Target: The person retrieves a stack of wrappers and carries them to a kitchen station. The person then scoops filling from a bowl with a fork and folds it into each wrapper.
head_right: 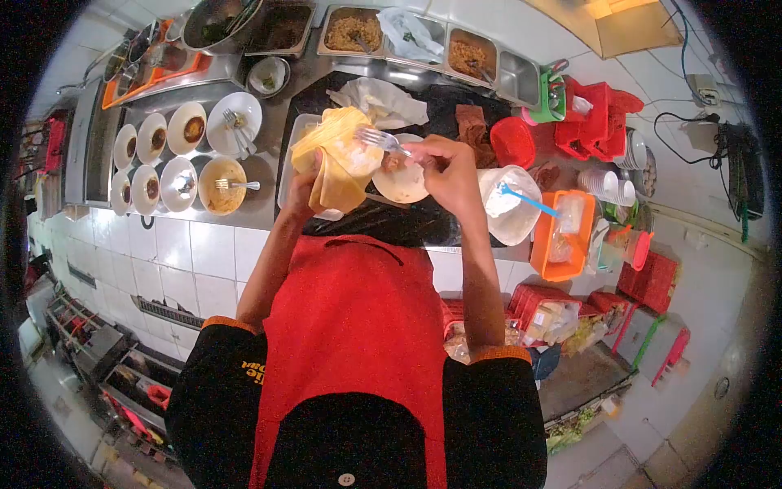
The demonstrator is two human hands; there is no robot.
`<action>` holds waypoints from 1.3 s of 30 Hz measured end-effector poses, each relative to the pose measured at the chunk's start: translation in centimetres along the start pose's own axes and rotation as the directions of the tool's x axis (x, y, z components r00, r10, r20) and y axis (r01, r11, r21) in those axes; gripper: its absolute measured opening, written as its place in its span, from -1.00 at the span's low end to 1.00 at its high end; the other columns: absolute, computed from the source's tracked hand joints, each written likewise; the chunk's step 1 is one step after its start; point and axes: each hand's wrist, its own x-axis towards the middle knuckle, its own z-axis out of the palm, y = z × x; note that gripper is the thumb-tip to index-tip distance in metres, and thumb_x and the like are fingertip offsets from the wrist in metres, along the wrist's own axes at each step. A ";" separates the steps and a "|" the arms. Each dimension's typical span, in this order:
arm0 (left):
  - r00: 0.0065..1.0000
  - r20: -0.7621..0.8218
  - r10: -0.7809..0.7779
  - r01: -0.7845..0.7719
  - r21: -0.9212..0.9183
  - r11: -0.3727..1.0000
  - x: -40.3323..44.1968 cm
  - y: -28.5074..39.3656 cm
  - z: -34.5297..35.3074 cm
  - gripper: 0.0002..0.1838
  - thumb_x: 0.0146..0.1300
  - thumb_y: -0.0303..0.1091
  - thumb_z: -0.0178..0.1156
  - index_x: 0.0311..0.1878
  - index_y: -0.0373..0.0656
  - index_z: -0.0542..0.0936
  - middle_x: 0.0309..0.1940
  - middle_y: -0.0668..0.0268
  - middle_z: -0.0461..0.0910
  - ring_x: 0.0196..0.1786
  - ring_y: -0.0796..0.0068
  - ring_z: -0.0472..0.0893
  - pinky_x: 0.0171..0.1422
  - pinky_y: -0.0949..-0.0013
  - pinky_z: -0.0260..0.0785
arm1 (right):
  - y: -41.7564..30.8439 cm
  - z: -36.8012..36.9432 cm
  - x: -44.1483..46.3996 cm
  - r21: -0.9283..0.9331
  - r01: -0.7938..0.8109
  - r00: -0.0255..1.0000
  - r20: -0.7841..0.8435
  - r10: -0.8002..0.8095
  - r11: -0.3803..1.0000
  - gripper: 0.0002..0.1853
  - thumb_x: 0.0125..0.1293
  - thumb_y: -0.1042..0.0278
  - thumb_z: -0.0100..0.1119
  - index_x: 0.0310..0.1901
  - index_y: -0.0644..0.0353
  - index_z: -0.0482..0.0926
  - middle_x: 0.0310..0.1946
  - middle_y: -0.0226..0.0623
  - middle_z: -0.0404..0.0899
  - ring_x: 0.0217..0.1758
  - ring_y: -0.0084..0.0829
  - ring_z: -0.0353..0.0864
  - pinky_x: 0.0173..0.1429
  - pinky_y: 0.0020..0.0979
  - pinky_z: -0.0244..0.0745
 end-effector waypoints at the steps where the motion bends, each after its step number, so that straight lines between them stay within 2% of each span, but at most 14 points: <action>1: 1.000 -0.002 0.006 -0.006 0.000 1.000 0.0 -0.3 -0.6 -0.61 0.38 -0.43 0.05 0.25 -0.31 0.42 0.13 0.14 0.52 0.12 0.27 0.61 0.19 0.28 0.50 | 0.3 -0.2 0.1 0.019 -0.023 1.000 0.007 0.023 1.000 -0.59 0.20 0.81 -0.03 -0.09 0.22 0.73 -0.39 -0.36 0.59 -0.40 -0.68 0.42 -0.34 -0.64 0.24; 5: 0.999 -0.014 -0.042 0.042 -0.033 0.999 -1.1 1.0 1.8 -0.57 0.48 -0.22 0.03 0.27 -0.31 0.41 0.13 0.15 0.53 0.11 0.33 0.61 0.19 0.29 0.50 | -2.1 0.3 -0.2 -0.048 -0.078 0.997 0.015 0.079 0.996 -0.57 0.17 0.85 -0.04 -0.10 0.22 0.74 -0.34 -0.34 0.60 -0.36 -0.66 0.46 -0.31 -0.62 0.30; 7: 0.998 -0.016 -0.061 0.060 -0.065 0.996 -0.9 1.0 1.7 -0.53 0.51 -0.14 0.00 0.28 -0.31 0.40 0.13 0.16 0.54 0.10 0.35 0.62 0.18 0.29 0.52 | -2.6 1.6 -0.3 -0.043 0.087 0.993 -0.080 -0.090 0.995 -0.55 0.15 0.89 -0.04 -0.12 0.22 0.75 -0.29 -0.32 0.61 -0.37 -0.64 0.47 -0.31 -0.62 0.34; 12: 0.982 0.147 -0.122 0.164 -0.326 0.931 -0.6 1.4 1.9 -0.38 0.51 0.09 -0.12 0.28 -0.31 0.40 0.12 0.14 0.57 0.11 0.26 0.63 0.23 0.22 0.52 | -0.5 2.4 -0.6 -0.017 0.063 0.992 -0.104 -0.064 0.998 -0.55 0.14 0.91 -0.03 -0.14 0.21 0.75 -0.26 -0.30 0.61 -0.37 -0.62 0.48 -0.27 -0.60 0.39; 17: 0.993 0.115 -0.007 0.053 -0.403 0.914 -0.3 2.0 1.7 -0.35 0.50 0.10 -0.13 0.31 -0.35 0.36 0.18 0.06 0.53 0.14 0.16 0.61 0.26 0.15 0.50 | -1.2 0.1 -0.8 -0.076 0.061 0.995 -0.077 -0.067 0.995 -0.64 0.19 0.85 0.04 -0.13 0.25 0.73 -0.26 -0.29 0.61 -0.36 -0.61 0.48 -0.27 -0.59 0.39; 19: 0.993 0.122 0.002 0.049 -0.410 0.911 -0.4 2.2 1.9 -0.35 0.50 0.09 -0.13 0.33 -0.35 0.34 0.20 0.04 0.51 0.15 0.14 0.61 0.26 0.13 0.50 | -0.9 -0.4 -0.8 0.233 -0.012 0.998 -0.056 0.026 0.972 -0.70 0.21 0.78 0.13 -0.08 0.28 0.71 -0.30 -0.31 0.63 -0.34 -0.63 0.50 -0.29 -0.60 0.36; 21: 0.990 -0.024 -0.138 0.128 -0.244 0.961 -0.4 1.3 1.9 -0.39 0.52 0.04 -0.13 0.36 -0.31 0.31 0.21 0.02 0.50 0.16 0.11 0.60 0.27 0.11 0.49 | -1.2 -0.2 0.2 0.233 -0.016 1.000 -0.013 0.019 0.972 -0.78 0.26 0.59 0.29 -0.05 0.31 0.67 -0.28 -0.36 0.62 -0.34 -0.64 0.49 -0.27 -0.60 0.36; 22: 0.998 0.010 -0.058 0.058 -0.035 0.998 -0.3 0.4 1.5 -0.43 0.51 -0.03 -0.07 0.34 -0.32 0.33 0.18 0.02 0.51 0.14 0.14 0.62 0.25 0.12 0.50 | -1.3 0.2 0.7 0.159 0.003 1.000 0.019 -0.006 0.987 -0.78 0.24 0.57 0.32 -0.07 0.29 0.67 -0.27 -0.41 0.60 -0.35 -0.67 0.45 -0.28 -0.62 0.31; 25: 0.992 0.076 -0.102 0.109 -0.088 0.990 0.0 -0.9 2.8 -0.46 0.50 -0.07 -0.02 0.30 -0.34 0.35 0.14 0.05 0.53 0.11 0.19 0.63 0.20 0.16 0.53 | -2.9 2.3 1.2 0.023 -0.022 0.999 0.031 0.022 0.999 -0.77 0.13 0.47 0.46 -0.17 0.25 0.66 -0.29 -0.49 0.56 -0.38 -0.72 0.38 -0.31 -0.65 0.23; 27: 0.990 0.053 -0.128 0.133 -0.098 0.986 -0.4 0.2 4.2 -0.48 0.50 -0.06 -0.01 0.27 -0.35 0.38 0.11 0.07 0.55 0.09 0.21 0.64 0.16 0.18 0.54 | -3.5 3.1 1.0 -0.218 -0.071 0.997 -0.052 0.061 0.973 -0.75 0.05 0.40 0.50 -0.24 0.21 0.68 -0.34 -0.36 0.59 -0.30 -0.53 0.52 -0.22 -0.52 0.39; 29: 0.995 -0.022 -0.093 0.092 -0.056 0.994 0.1 -0.6 2.9 -0.48 0.50 -0.04 -0.02 0.27 -0.32 0.39 0.10 0.10 0.56 0.09 0.23 0.64 0.14 0.20 0.55 | -2.4 4.5 0.5 -0.304 0.069 0.993 -0.074 -0.096 0.950 -0.78 0.02 0.43 0.48 -0.27 0.19 0.67 -0.32 -0.26 0.60 -0.23 -0.32 0.61 -0.13 -0.42 0.47; 33: 0.965 0.174 -0.198 0.250 -0.363 0.898 0.9 -0.6 1.0 -0.46 0.51 -0.01 -0.06 0.28 -0.29 0.40 0.10 0.10 0.58 0.08 0.23 0.64 0.14 0.16 0.56 | -2.5 8.2 -1.2 -0.217 0.281 0.958 0.009 -0.286 0.935 -0.74 0.05 0.46 0.44 -0.17 0.17 0.69 -0.15 -0.21 0.68 -0.09 -0.28 0.67 -0.01 -0.38 0.52; 35: 0.996 -0.093 0.005 -0.012 -0.070 0.997 0.3 0.2 1.1 -0.44 0.52 0.04 -0.13 0.29 -0.27 0.41 0.11 0.10 0.58 0.07 0.23 0.65 0.13 0.15 0.58 | -4.0 7.8 -1.9 0.087 0.020 0.983 0.178 -0.035 0.996 -0.67 0.13 0.46 0.41 -0.02 0.14 0.69 -0.09 -0.26 0.70 -0.10 -0.43 0.66 -0.05 -0.45 0.52; 39: 0.998 -0.054 0.028 -0.042 -0.268 0.962 0.0 1.5 -3.1 -0.46 0.54 0.01 -0.18 0.23 -0.28 0.46 0.07 0.11 0.61 0.00 0.22 0.68 0.07 0.16 0.61 | 4.0 4.6 -2.9 0.244 -0.069 0.993 -0.078 0.090 0.967 -0.77 0.27 0.48 0.29 -0.03 0.18 0.72 -0.18 -0.18 0.71 -0.20 -0.56 0.63 -0.15 -0.55 0.45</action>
